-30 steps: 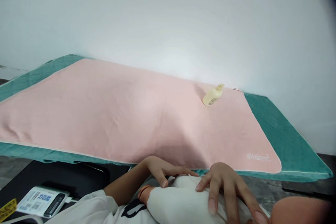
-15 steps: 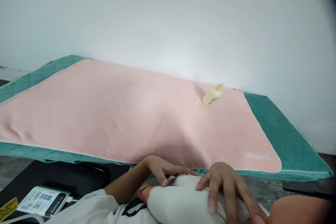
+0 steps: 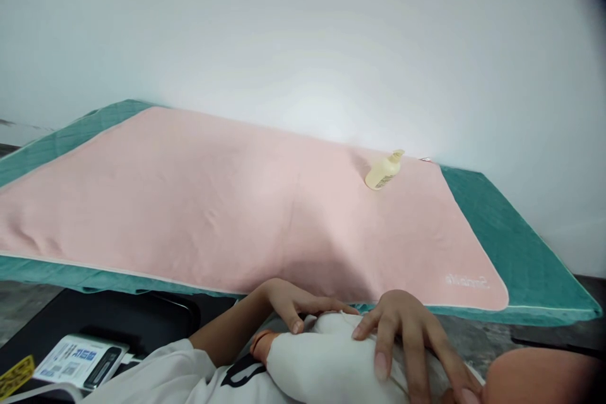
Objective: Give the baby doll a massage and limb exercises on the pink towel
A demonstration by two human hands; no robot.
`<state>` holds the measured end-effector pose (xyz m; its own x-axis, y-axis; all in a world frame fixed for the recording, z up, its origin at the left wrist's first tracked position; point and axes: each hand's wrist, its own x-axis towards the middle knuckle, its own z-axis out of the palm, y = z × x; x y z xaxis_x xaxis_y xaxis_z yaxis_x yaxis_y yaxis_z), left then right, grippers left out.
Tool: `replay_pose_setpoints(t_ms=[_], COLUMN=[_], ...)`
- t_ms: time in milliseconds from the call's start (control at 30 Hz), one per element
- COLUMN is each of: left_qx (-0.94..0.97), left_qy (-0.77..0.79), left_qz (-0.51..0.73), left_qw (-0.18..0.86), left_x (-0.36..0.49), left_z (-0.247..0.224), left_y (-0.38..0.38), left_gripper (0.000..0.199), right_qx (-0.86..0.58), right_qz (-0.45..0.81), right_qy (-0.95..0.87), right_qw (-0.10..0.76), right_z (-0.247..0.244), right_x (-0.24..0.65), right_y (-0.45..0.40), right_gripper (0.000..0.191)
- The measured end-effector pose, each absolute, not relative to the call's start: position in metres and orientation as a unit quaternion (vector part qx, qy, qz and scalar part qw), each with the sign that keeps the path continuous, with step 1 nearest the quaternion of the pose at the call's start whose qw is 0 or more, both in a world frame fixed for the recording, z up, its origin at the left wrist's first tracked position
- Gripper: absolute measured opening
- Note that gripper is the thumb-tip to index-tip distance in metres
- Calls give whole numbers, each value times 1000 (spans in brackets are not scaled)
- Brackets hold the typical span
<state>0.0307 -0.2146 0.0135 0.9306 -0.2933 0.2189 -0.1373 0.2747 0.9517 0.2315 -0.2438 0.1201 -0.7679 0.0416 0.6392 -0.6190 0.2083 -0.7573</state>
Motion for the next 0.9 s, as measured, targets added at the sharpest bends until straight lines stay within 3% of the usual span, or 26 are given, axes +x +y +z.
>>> replay_pose_setpoints(t_ms=[100, 267, 467, 667, 900], left_qx=[604, 599, 594, 600, 601], left_qy=[-190, -194, -185, -201, -223], left_qz=[-43, -22, -46, -41, -12], left_qw=[773, 777, 782, 773, 768], left_x=[30, 29, 29, 30, 32], left_z=[12, 8, 9, 9, 5], left_y=[-215, -218, -217, -214, -214], left_gripper=[116, 112, 119, 116, 110], right_qx=[183, 204, 266, 243, 241], right_qz=[609, 595, 511, 544, 525], right_qy=[-715, -745, -769, -761, -748], right_qw=[292, 221, 279, 256, 327], right_z=[123, 119, 114, 113, 114], right_x=[229, 231, 233, 231, 232], right_y=[-241, -242, -242, -241, -241], right_gripper=[21, 24, 25, 25, 27])
